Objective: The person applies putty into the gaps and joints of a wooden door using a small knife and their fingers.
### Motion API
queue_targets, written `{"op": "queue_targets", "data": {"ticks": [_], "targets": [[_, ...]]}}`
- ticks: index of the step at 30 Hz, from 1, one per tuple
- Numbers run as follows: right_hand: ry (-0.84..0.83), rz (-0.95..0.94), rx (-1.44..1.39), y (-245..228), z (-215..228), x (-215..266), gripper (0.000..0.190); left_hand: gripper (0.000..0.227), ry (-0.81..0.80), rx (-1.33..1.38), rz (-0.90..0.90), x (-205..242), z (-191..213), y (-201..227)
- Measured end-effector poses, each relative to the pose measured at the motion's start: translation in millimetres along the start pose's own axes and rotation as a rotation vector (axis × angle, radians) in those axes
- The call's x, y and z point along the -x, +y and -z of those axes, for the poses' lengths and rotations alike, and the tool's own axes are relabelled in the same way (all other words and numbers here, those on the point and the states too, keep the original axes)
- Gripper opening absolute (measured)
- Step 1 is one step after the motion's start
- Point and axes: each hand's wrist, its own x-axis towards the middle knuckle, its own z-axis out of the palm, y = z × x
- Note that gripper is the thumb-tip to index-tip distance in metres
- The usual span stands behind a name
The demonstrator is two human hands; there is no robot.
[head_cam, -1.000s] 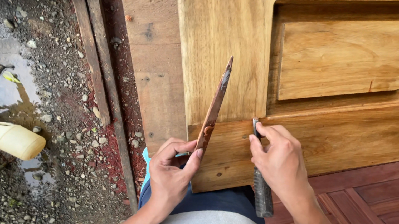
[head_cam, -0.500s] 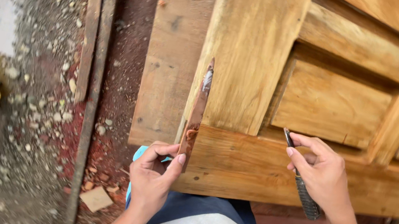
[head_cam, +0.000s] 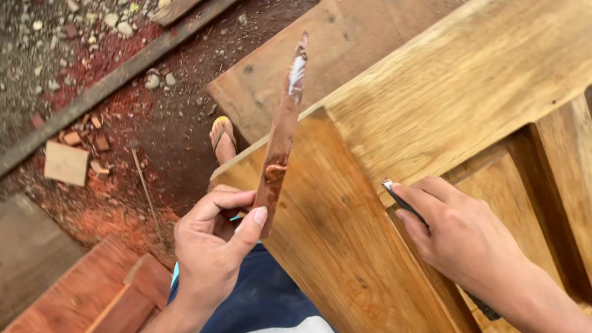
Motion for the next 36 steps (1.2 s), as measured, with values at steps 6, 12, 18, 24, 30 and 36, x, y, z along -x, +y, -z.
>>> {"op": "queue_targets", "data": {"ticks": [6, 12, 18, 24, 30, 36], "targets": [[-0.130, 0.102, 0.130, -13, 10, -20, 0.038, 0.015, 0.066, 0.032, 0.016, 13, -2, -1], [-0.292, 0.032, 0.235, -20, 10, -25, 0.034, 0.015, 0.052, 0.045, 0.018, 20, -8, -7], [-0.381, -0.110, 0.216, -8, -9, -3, 0.021, 0.019, 0.038, 0.187, 0.017, 22, -22, -23], [0.117, 0.193, -0.039, -22, 9, 18, 0.031, 0.016, -0.005, 0.070, 0.119, 32, -43, -20], [0.324, 0.322, -0.084, -46, 5, 20, 0.023, 0.014, -0.033, -0.133, 0.037, 40, -60, -14], [0.351, 0.372, -0.098, -46, 0, 21, 0.024, 0.009, -0.027, -0.237, -0.183, 43, -70, -4]]}}
